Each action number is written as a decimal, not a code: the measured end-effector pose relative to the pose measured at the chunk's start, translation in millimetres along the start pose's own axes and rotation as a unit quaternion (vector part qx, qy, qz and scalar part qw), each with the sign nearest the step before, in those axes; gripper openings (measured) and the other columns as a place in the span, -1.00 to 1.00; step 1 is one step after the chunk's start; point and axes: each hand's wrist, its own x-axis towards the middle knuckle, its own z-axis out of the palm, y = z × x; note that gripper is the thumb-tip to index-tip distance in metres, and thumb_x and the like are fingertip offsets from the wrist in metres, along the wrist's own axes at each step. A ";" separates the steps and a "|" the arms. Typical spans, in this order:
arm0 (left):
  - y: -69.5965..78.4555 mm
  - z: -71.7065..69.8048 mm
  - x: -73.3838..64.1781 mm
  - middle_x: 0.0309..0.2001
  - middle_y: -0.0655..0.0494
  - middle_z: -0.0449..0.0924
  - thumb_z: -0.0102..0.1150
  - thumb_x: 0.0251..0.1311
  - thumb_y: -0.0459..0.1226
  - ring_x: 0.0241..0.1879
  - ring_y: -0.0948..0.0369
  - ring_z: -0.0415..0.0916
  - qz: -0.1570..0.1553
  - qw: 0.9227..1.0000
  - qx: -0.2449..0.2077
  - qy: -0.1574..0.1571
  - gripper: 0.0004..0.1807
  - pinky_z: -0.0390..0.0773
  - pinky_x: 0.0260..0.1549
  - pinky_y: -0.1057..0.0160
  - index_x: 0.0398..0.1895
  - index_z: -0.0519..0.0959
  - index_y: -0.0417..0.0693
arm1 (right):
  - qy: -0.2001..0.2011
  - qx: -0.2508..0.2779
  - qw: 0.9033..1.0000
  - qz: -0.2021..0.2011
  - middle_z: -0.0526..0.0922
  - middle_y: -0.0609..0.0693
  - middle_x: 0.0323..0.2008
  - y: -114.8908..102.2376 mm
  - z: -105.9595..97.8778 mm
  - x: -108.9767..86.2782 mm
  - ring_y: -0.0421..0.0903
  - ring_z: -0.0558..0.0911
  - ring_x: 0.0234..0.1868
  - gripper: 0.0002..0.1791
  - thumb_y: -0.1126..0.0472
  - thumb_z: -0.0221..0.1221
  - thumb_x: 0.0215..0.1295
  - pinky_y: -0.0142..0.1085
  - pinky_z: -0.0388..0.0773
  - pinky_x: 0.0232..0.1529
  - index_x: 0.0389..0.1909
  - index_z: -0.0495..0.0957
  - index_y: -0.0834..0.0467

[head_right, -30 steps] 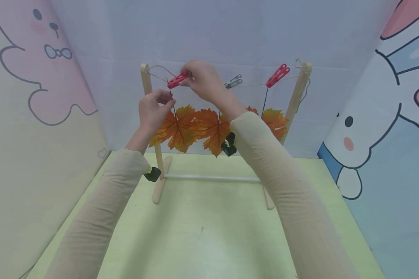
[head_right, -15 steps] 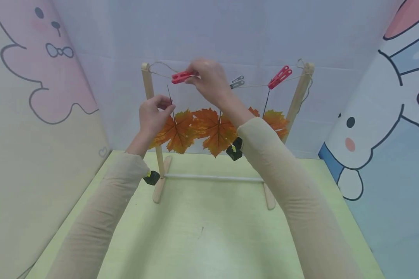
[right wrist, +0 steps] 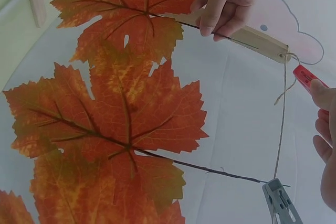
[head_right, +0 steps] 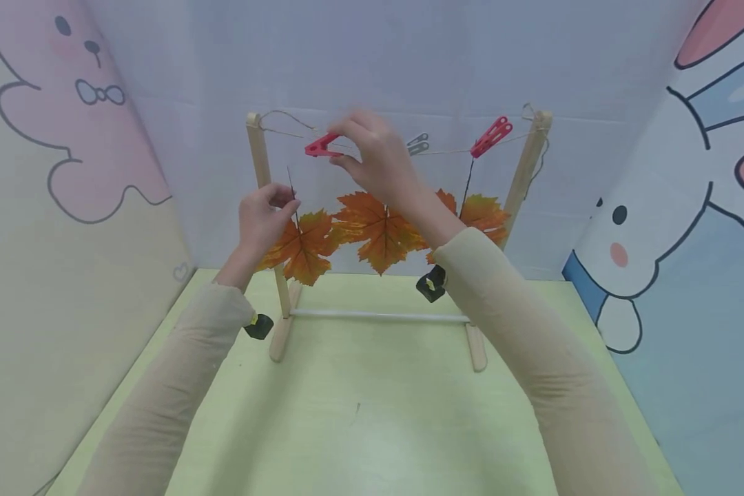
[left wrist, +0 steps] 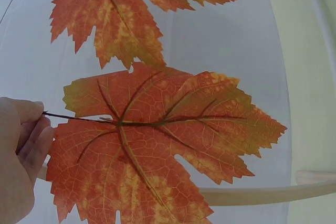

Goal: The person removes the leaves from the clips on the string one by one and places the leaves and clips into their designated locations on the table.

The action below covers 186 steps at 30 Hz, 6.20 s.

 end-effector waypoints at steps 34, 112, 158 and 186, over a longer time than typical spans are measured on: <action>-50.2 -25.7 -43.6 -0.36 -0.16 0.63 0.20 0.06 -0.41 -0.40 -0.01 0.61 0.016 0.996 0.038 -0.073 -0.87 0.57 -0.36 0.07 -0.32 0.58 -0.31 | -0.056 -0.015 0.998 0.021 0.62 0.13 -0.27 9.3 -21.5 -107.7 0.04 0.53 -0.18 -0.63 0.40 0.39 -0.17 -0.15 0.53 -0.19 -0.23 0.58 0.32; -185.4 -52.0 -172.3 -0.40 -0.17 0.60 0.11 0.10 -0.47 -0.40 -0.01 0.56 -0.170 0.947 0.050 -0.268 -0.76 0.56 -0.48 0.17 -0.15 0.53 -0.43 | -0.093 0.010 0.962 0.258 0.62 -0.03 -0.32 -1.4 5.4 -326.5 -0.10 0.56 -0.31 -0.62 0.35 0.43 -0.25 -0.21 0.57 -0.34 -0.29 0.60 0.20; -225.0 -3.3 -229.7 -0.17 -0.20 0.60 0.12 0.14 -0.38 -0.17 0.01 0.55 -0.337 0.931 -0.016 -0.140 -0.74 0.53 -0.18 0.14 -0.12 0.56 -0.34 | -0.097 0.036 0.949 0.297 0.63 0.01 -0.32 -14.9 31.5 -385.3 -0.02 0.58 -0.33 -0.61 0.39 0.40 -0.22 -0.24 0.56 -0.40 -0.25 0.58 0.28; -223.3 8.3 -234.1 -0.26 -0.17 0.63 0.16 0.08 -0.41 -0.22 -0.02 0.56 -0.337 0.932 0.024 -0.134 -0.79 0.50 -0.19 0.03 -0.20 0.59 -0.31 | -0.070 0.044 0.943 0.322 0.63 0.08 -0.36 -20.9 38.9 -401.7 0.02 0.59 -0.37 -0.62 0.42 0.39 -0.24 -0.24 0.56 -0.44 -0.27 0.57 0.32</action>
